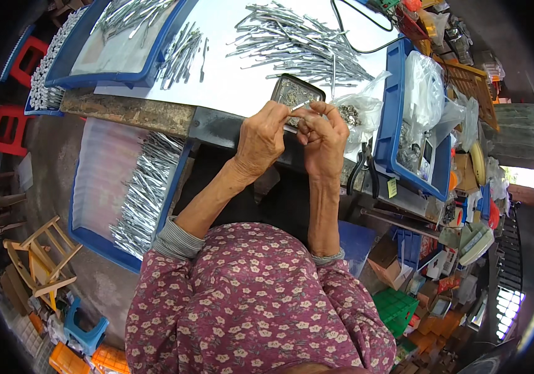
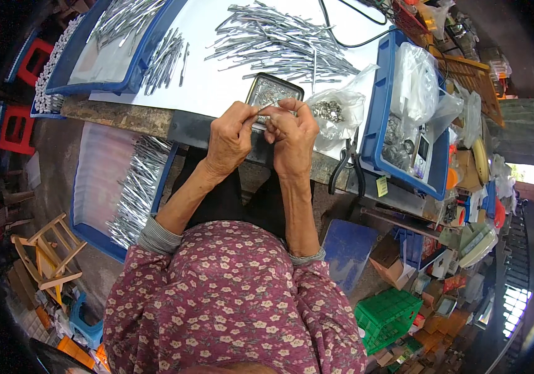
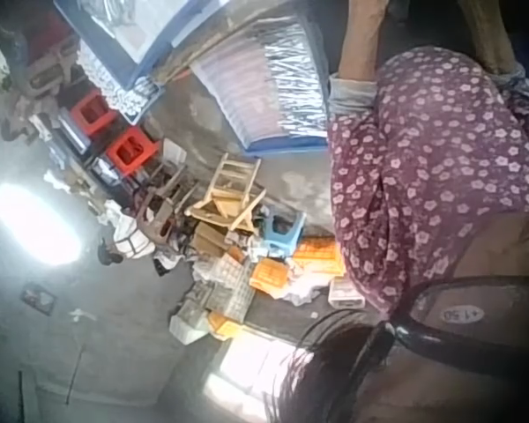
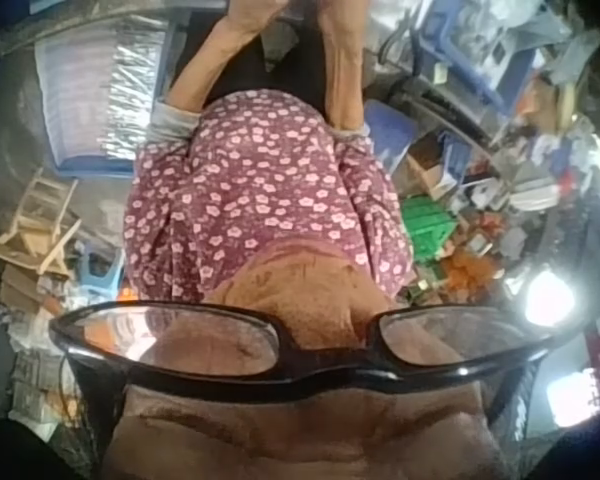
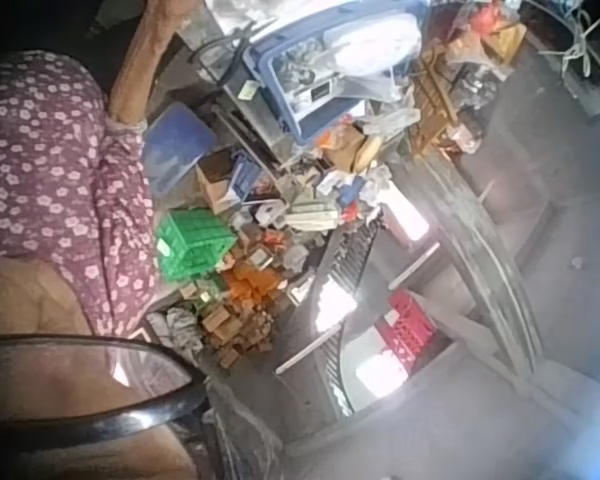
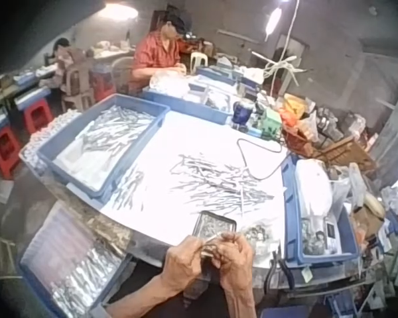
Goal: Assembling small metal pins into a tray at a workbench.
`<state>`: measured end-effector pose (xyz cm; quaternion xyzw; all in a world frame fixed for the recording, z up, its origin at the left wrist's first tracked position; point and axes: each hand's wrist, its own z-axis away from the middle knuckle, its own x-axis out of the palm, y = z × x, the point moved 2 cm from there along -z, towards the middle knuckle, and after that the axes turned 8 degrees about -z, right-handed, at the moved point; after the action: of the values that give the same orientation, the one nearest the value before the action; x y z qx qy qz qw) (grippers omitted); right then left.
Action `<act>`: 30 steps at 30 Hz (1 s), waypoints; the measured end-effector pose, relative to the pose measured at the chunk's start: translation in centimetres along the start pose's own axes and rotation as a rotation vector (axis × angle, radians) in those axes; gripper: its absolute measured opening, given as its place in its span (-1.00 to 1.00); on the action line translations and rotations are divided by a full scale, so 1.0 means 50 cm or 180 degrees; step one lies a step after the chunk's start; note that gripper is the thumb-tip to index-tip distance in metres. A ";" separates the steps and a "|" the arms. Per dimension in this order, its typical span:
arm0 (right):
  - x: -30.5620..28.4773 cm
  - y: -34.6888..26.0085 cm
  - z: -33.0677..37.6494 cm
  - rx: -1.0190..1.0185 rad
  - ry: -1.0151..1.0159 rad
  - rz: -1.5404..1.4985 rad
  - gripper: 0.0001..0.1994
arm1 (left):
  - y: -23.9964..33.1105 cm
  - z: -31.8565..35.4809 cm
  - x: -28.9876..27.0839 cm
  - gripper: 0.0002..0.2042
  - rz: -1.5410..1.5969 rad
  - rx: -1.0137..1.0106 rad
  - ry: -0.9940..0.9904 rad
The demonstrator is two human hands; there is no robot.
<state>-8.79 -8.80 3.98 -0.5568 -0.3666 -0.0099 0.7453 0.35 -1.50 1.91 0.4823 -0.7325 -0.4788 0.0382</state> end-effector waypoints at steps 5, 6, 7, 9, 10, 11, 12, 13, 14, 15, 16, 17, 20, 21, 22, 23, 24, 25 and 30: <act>-0.005 0.002 -0.002 0.0025 0.0028 0.0044 -0.73 | -0.004 -0.003 0.003 -0.93 0.0025 -0.0001 -0.0048; -0.002 0.000 0.000 0.0021 0.0042 0.0057 -0.73 | -0.003 -0.002 0.002 -0.92 -0.0033 0.0077 -0.0045; 0.000 0.000 0.001 0.0016 0.0055 0.0070 -0.73 | -0.005 0.000 0.002 -0.92 -0.0032 0.0075 -0.0047; -0.005 0.005 0.000 0.0001 0.0038 0.0089 -0.72 | -0.009 0.001 0.001 -0.94 0.0135 -0.0091 -0.0069; -0.005 0.006 0.000 -0.0016 0.0017 0.0108 -0.72 | -0.008 0.000 0.001 -0.94 0.0134 -0.0088 -0.0068; -0.003 0.006 -0.001 -0.0018 0.0015 0.0108 -0.72 | -0.006 0.000 -0.001 -0.96 0.0322 -0.0282 -0.0060; 0.001 0.003 -0.001 -0.0118 0.0019 0.0257 -0.72 | -0.003 0.001 -0.002 -0.97 0.0514 -0.0478 -0.0056; 0.004 0.001 0.000 -0.0217 0.0024 0.0406 -0.71 | 0.002 0.001 -0.006 -0.97 0.0519 -0.0478 -0.0058; 0.005 0.002 0.001 -0.0219 0.0028 0.0410 -0.71 | 0.003 0.001 -0.007 -0.97 0.0762 -0.0783 -0.0206; 0.007 0.001 0.002 -0.0350 0.0034 0.0658 -0.72 | 0.003 0.003 -0.007 -0.96 0.1000 -0.1088 -0.0349; 0.009 0.000 0.002 -0.0480 0.0039 0.0908 -0.72 | 0.003 0.003 -0.005 -0.96 0.1001 -0.1088 -0.0347; 0.010 0.002 0.002 -0.0480 0.0038 0.0910 -0.72 | 0.002 0.005 -0.001 -0.95 0.1298 -0.1296 -0.0384; 0.009 0.007 0.002 -0.0637 0.0141 0.1172 -0.74 | -0.008 0.011 0.010 -0.95 0.1833 -0.1564 -0.0377; 0.009 0.009 0.003 -0.0680 0.0089 0.1117 -0.75 | -0.012 0.013 0.013 -0.95 0.2066 -0.1626 -0.0333; 0.010 0.010 0.003 -0.0723 0.0037 0.1061 -0.76 | -0.015 0.014 0.014 -0.95 0.2065 -0.1629 -0.0332; 0.011 0.011 0.004 -0.0719 0.0037 0.1061 -0.76 | -0.017 0.014 0.015 -0.95 0.2099 -0.1611 -0.0299; 0.011 0.011 0.003 -0.0659 0.0049 0.1043 -0.75 | -0.018 0.014 0.016 -0.95 0.2137 -0.1591 -0.0267; 0.011 0.012 0.002 -0.0598 0.0061 0.1024 -0.75 | -0.018 0.014 0.017 -0.95 0.2140 -0.1592 -0.0269; 0.002 0.022 0.001 -0.0590 0.0064 0.0983 -0.74 | -0.021 0.018 0.023 -0.93 0.2139 -0.1605 -0.0257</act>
<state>-8.27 -8.30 3.14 -0.6727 -0.2668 0.0653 0.6871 -0.01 -1.81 0.17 0.1730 -0.7099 -0.6225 0.2804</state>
